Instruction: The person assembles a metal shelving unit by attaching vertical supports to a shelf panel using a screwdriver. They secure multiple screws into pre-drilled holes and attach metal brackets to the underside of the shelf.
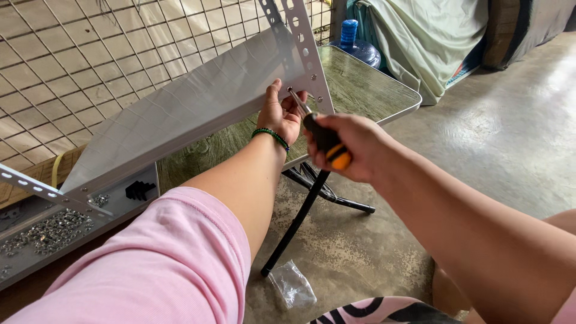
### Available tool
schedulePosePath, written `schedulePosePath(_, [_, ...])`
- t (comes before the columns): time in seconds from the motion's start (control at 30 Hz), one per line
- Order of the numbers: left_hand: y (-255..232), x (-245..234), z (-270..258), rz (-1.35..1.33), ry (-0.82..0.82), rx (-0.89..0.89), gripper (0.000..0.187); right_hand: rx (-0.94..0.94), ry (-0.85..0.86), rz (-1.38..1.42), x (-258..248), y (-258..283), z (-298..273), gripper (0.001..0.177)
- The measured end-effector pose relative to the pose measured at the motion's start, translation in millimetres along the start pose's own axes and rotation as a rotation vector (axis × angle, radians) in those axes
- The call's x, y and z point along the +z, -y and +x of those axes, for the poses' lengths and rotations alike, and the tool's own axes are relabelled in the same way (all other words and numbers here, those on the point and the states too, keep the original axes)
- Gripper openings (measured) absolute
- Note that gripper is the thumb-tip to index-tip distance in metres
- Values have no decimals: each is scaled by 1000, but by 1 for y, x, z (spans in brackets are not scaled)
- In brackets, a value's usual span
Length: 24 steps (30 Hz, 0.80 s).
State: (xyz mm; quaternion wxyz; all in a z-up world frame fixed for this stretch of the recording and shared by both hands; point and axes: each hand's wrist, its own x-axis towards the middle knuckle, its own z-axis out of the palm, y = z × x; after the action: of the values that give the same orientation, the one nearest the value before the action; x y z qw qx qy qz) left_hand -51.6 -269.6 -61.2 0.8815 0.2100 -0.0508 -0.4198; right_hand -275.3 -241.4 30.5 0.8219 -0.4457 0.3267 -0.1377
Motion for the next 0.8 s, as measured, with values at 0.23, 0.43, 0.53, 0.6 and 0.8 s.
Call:
schedulePosePath(0.23, [1, -4, -3, 93, 17, 15, 58, 187, 287, 634, 0, 0, 1, 26])
schedulePosePath(0.43, [-2, 0, 3, 131, -98, 0, 52, 37, 96, 259, 6, -4, -2, 29])
schedulePosePath(0.53, [1, 5, 10, 63, -87, -7, 54, -259, -189, -775, 4, -4, -6, 36])
schedulePosePath(0.6, [3, 1, 10, 19, -86, -11, 56, -322, -200, -785, 2, -4, -4, 37])
schedulePosePath(0.8, [13, -5, 8, -60, 2, 76, 54, 50, 164, 364, -8, 2, 7, 26])
